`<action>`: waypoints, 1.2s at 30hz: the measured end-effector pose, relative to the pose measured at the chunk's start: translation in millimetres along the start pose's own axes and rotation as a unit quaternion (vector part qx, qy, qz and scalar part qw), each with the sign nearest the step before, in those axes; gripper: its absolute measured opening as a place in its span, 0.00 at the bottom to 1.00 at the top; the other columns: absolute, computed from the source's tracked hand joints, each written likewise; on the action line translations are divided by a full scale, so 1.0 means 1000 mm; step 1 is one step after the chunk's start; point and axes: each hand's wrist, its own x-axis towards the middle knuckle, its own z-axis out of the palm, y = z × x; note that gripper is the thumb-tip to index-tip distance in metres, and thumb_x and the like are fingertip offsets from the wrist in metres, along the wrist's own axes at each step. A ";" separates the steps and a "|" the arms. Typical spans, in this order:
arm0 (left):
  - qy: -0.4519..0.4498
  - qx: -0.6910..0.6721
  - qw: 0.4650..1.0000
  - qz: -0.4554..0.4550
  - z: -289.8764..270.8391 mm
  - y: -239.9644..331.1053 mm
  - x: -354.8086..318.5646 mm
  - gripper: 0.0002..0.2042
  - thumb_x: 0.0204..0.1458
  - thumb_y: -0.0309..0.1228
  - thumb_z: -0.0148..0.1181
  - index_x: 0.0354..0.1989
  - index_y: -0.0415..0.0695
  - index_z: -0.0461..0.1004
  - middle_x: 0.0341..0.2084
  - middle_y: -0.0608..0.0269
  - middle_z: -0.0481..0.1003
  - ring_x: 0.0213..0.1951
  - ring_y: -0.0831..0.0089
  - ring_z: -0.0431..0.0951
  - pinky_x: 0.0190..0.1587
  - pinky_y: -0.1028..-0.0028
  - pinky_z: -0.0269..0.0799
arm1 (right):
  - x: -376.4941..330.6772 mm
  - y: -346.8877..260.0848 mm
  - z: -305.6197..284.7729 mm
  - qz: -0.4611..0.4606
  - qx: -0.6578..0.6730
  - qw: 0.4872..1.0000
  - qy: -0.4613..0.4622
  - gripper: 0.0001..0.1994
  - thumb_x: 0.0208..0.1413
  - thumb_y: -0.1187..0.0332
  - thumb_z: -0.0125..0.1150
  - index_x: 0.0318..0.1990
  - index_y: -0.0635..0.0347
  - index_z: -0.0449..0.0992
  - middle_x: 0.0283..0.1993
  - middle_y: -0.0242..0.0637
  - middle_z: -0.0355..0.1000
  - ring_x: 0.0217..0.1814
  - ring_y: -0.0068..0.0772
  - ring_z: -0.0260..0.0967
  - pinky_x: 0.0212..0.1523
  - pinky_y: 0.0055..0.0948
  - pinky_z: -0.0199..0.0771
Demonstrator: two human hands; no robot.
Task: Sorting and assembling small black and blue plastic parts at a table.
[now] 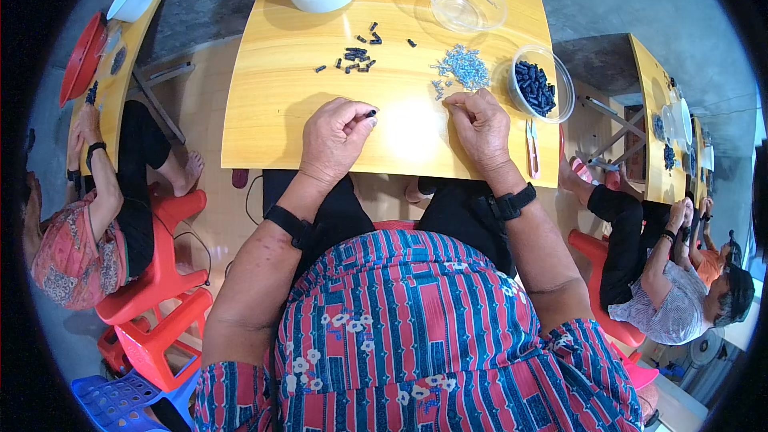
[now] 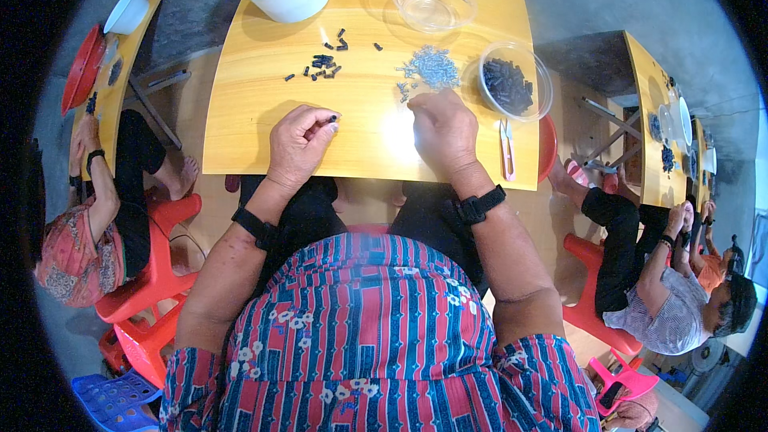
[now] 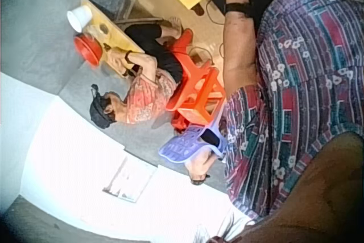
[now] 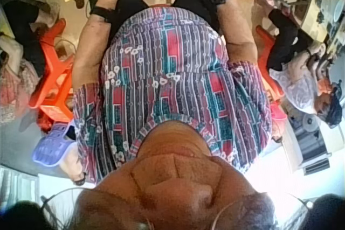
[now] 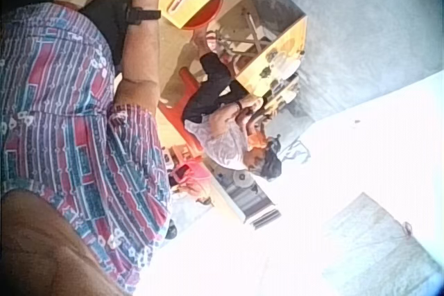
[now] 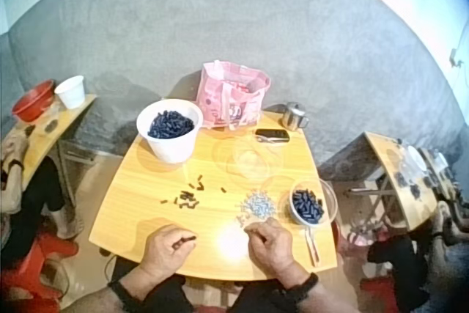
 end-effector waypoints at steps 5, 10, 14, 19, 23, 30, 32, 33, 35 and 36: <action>-0.002 0.001 1.000 -0.001 -0.001 0.001 -0.001 0.05 0.46 0.24 0.65 0.33 0.42 0.79 0.23 0.63 0.74 0.23 0.74 0.74 0.29 0.76 0.72 | 0.003 -0.003 -0.001 -0.007 -0.011 1.000 0.007 0.05 0.49 0.73 0.58 0.32 0.53 0.80 0.30 0.40 0.73 0.35 0.45 0.73 0.37 0.38 0.73; -0.003 0.003 1.000 0.009 0.000 0.001 -0.001 0.05 0.47 0.21 0.64 0.33 0.40 0.79 0.24 0.65 0.74 0.24 0.79 0.72 0.28 0.81 0.69 | 0.011 -0.002 -0.001 -0.024 -0.034 0.999 -0.004 0.07 0.49 0.73 0.57 0.33 0.52 0.80 0.31 0.40 0.73 0.37 0.46 0.72 0.37 0.39 0.73; -0.007 0.003 1.000 0.004 -0.001 0.001 0.000 0.05 0.47 0.21 0.64 0.33 0.40 0.79 0.24 0.65 0.75 0.24 0.79 0.72 0.28 0.81 0.69 | 0.015 -0.003 0.000 -0.009 -0.040 0.999 -0.018 0.07 0.49 0.73 0.57 0.33 0.52 0.80 0.31 0.40 0.73 0.36 0.46 0.72 0.37 0.39 0.73; -0.005 -0.005 1.000 0.013 0.000 0.000 0.000 0.05 0.47 0.22 0.63 0.33 0.40 0.79 0.25 0.65 0.75 0.24 0.79 0.72 0.28 0.81 0.69 | 0.012 0.000 0.000 -0.022 -0.024 0.999 -0.015 0.06 0.47 0.72 0.58 0.31 0.52 0.80 0.31 0.40 0.74 0.33 0.45 0.73 0.36 0.38 0.75; -0.003 -0.006 1.000 0.011 0.000 0.000 -0.001 0.05 0.47 0.22 0.63 0.33 0.40 0.79 0.25 0.65 0.75 0.24 0.79 0.72 0.28 0.80 0.69 | 0.012 -0.002 -0.001 -0.008 -0.009 1.000 -0.023 0.05 0.47 0.72 0.59 0.30 0.53 0.81 0.31 0.39 0.74 0.33 0.44 0.73 0.36 0.37 0.75; -0.004 0.000 1.000 0.011 0.000 0.003 0.001 0.05 0.45 0.24 0.65 0.32 0.42 0.79 0.24 0.63 0.75 0.25 0.74 0.75 0.29 0.77 0.73 | 0.012 0.001 -0.001 -0.038 0.001 0.999 -0.010 0.05 0.47 0.71 0.60 0.31 0.53 0.82 0.29 0.40 0.74 0.32 0.44 0.73 0.34 0.36 0.74; -0.008 0.001 1.000 0.012 0.000 0.003 0.000 0.05 0.45 0.24 0.65 0.32 0.42 0.79 0.24 0.63 0.75 0.25 0.74 0.75 0.29 0.76 0.73 | 0.011 0.002 0.001 -0.035 0.003 0.999 -0.012 0.06 0.47 0.71 0.61 0.32 0.53 0.82 0.29 0.40 0.73 0.31 0.43 0.73 0.33 0.36 0.73; -0.007 0.004 1.000 0.015 0.000 0.003 0.000 0.05 0.45 0.24 0.65 0.32 0.42 0.79 0.24 0.63 0.75 0.25 0.74 0.75 0.29 0.76 0.72 | 0.011 0.004 0.002 -0.063 0.003 0.998 0.000 0.06 0.47 0.72 0.62 0.33 0.53 0.82 0.25 0.37 0.70 0.27 0.38 0.70 0.29 0.33 0.70; -0.005 0.009 1.000 0.018 0.000 0.002 0.000 0.05 0.45 0.24 0.66 0.32 0.42 0.79 0.24 0.63 0.75 0.25 0.74 0.75 0.29 0.76 0.72 | 0.011 0.003 0.003 -0.093 0.004 0.996 0.012 0.07 0.47 0.74 0.64 0.34 0.53 0.82 0.21 0.35 0.66 0.22 0.33 0.66 0.24 0.30 0.66; -0.006 0.007 1.000 0.013 -0.001 0.003 -0.001 0.05 0.45 0.25 0.65 0.32 0.42 0.79 0.24 0.63 0.75 0.25 0.74 0.75 0.29 0.76 0.72 | 0.011 0.002 0.003 -0.087 0.004 0.996 0.006 0.06 0.48 0.73 0.64 0.34 0.52 0.82 0.21 0.35 0.66 0.22 0.33 0.67 0.24 0.30 0.66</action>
